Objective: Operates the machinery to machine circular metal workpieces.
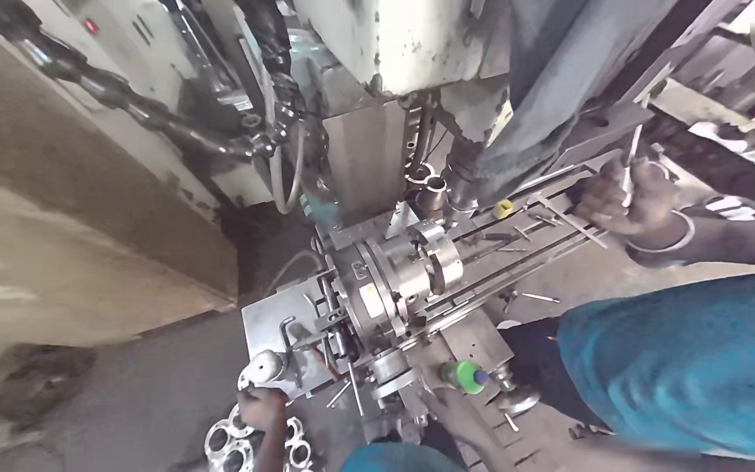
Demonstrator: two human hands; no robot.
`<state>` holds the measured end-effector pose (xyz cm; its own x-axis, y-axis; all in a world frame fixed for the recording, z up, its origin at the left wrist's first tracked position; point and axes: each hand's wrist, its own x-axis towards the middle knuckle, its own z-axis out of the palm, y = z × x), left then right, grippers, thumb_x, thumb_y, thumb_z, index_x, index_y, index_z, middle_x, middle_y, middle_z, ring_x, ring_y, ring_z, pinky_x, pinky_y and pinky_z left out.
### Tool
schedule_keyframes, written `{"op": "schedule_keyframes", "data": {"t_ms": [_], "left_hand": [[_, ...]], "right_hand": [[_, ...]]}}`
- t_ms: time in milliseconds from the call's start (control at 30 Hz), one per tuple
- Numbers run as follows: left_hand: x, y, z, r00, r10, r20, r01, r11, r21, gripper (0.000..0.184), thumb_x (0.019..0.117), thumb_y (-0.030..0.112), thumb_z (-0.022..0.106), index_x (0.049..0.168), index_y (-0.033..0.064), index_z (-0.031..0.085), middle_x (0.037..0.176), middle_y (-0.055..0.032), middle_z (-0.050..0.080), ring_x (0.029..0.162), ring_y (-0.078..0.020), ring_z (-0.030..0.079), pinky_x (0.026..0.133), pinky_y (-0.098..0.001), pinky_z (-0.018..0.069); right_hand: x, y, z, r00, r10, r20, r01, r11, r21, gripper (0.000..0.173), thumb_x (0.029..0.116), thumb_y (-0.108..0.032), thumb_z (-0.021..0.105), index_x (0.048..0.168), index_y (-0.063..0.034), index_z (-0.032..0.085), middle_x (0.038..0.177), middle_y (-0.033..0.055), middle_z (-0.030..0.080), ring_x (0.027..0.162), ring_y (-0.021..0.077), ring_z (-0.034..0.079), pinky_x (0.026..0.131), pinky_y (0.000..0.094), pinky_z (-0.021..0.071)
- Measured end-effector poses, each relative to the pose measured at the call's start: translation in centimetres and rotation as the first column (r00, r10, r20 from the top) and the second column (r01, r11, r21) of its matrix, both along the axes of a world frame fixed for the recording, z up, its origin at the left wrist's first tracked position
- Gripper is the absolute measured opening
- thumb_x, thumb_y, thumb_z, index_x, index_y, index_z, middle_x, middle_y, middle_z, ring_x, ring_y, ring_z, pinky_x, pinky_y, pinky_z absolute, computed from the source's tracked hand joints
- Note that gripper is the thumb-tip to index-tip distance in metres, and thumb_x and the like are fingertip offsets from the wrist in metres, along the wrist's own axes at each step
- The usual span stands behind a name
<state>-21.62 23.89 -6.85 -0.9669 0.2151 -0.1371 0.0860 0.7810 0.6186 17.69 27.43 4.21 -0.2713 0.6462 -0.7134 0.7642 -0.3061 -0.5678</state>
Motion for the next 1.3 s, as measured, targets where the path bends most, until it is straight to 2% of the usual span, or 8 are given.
{"op": "schedule_keyframes", "data": {"t_ms": [133, 433, 567, 733, 867, 1000, 1100, 1300], "left_hand": [[0.1, -0.1, -0.2, 1.000, -0.005, -0.006, 0.005, 1.000, 0.012, 0.048, 0.1097, 0.031, 0.034, 0.139, -0.0004, 0.057, 0.131, -0.0289, 0.063, 0.124, -0.0454, 0.060, 0.103, -0.0649, 0.0460], [0.1, -0.1, -0.3, 1.000, 0.018, 0.011, -0.018, 1.000, 0.005, 0.050, 0.1096, 0.033, 0.034, 0.141, 0.0024, 0.057, 0.132, -0.0279, 0.063, 0.125, -0.0454, 0.060, 0.104, -0.0664, 0.0452], [-0.1, -0.3, -0.3, 1.000, 0.018, 0.023, -0.019, 0.999, 0.043, 0.048, 0.1097, 0.031, 0.036, 0.141, 0.0006, 0.056, 0.132, -0.0290, 0.063, 0.125, -0.0459, 0.060, 0.104, -0.0662, 0.0444], [0.0, -0.2, 0.3, 0.999, -0.002, 0.051, 0.000, 0.999, 0.051, 0.049, 0.1102, 0.030, 0.034, 0.142, -0.0021, 0.053, 0.135, -0.0309, 0.060, 0.127, -0.0470, 0.058, 0.107, -0.0657, 0.0428], [-0.1, -0.4, 0.0, 0.999, -0.012, 0.033, 0.010, 0.998, 0.057, 0.049, 0.1099, 0.030, 0.035, 0.141, -0.0022, 0.055, 0.133, -0.0309, 0.061, 0.127, -0.0475, 0.058, 0.106, -0.0665, 0.0427], [0.1, -0.5, 0.2, 1.000, -0.004, 0.026, 0.003, 0.999, 0.044, 0.050, 0.1099, 0.031, 0.035, 0.142, -0.0016, 0.054, 0.134, -0.0303, 0.061, 0.128, -0.0464, 0.058, 0.107, -0.0654, 0.0432], [0.1, -0.3, 0.1, 0.999, -0.021, 0.026, 0.019, 0.998, 0.067, 0.049, 0.1101, 0.030, 0.034, 0.141, -0.0023, 0.054, 0.134, -0.0308, 0.060, 0.128, -0.0470, 0.057, 0.107, -0.0658, 0.0425], [-0.1, 0.0, 0.2, 1.000, -0.014, 0.009, 0.014, 0.998, 0.064, 0.048, 0.1102, 0.029, 0.034, 0.141, -0.0018, 0.055, 0.137, -0.0281, 0.060, 0.130, -0.0431, 0.057, 0.109, -0.0626, 0.0430]], "right_hand": [[-5.7, -1.6, -2.4, 0.986, 0.145, -0.085, -0.150, 0.987, -0.058, 0.051, 0.1049, -0.048, 0.050, 0.115, -0.0002, 0.067, 0.102, 0.0207, 0.069, 0.095, 0.0347, 0.068, 0.089, 0.0577, 0.0528], [-4.7, -1.8, -2.0, 0.942, 0.093, -0.322, -0.098, 0.995, 0.002, 0.044, 0.1055, -0.039, 0.053, 0.109, 0.0034, 0.066, 0.090, 0.0151, 0.067, 0.079, 0.0231, 0.064, 0.076, 0.0443, 0.0545], [-0.4, 0.2, 1.5, 0.979, -0.013, -0.202, 0.007, 1.000, -0.030, 0.049, 0.1059, -0.047, 0.049, 0.095, -0.0030, 0.067, 0.079, 0.0070, 0.061, 0.072, 0.0183, 0.060, 0.072, 0.0427, 0.0516], [-5.8, -1.7, -0.1, 0.971, 0.055, -0.231, -0.072, 0.995, -0.066, 0.045, 0.1074, -0.040, 0.049, 0.114, 0.0005, 0.066, 0.093, 0.0147, 0.069, 0.082, 0.0241, 0.067, 0.079, 0.0461, 0.0565], [-0.6, 0.8, 0.9, 0.984, 0.006, -0.176, -0.011, 1.000, -0.027, 0.051, 0.1046, -0.050, 0.050, 0.092, -0.0038, 0.067, 0.078, 0.0074, 0.060, 0.072, 0.0195, 0.059, 0.070, 0.0442, 0.0509], [-5.5, -1.1, -2.9, 0.991, 0.059, -0.118, -0.069, 0.994, -0.083, 0.048, 0.1044, -0.045, 0.053, 0.116, -0.0006, 0.067, 0.100, 0.0178, 0.070, 0.091, 0.0298, 0.068, 0.086, 0.0528, 0.0548], [-3.8, -0.6, 2.3, 0.979, 0.043, -0.200, -0.057, 0.996, -0.065, 0.049, 0.1059, -0.047, 0.050, 0.103, -0.0013, 0.068, 0.086, 0.0105, 0.066, 0.078, 0.0201, 0.065, 0.076, 0.0437, 0.0550], [-6.0, -1.3, -2.2, 0.992, 0.015, -0.125, -0.023, 0.997, -0.067, 0.045, 0.1041, -0.041, 0.055, 0.113, 0.0015, 0.067, 0.096, 0.0176, 0.070, 0.086, 0.0280, 0.069, 0.081, 0.0499, 0.0565]]}}
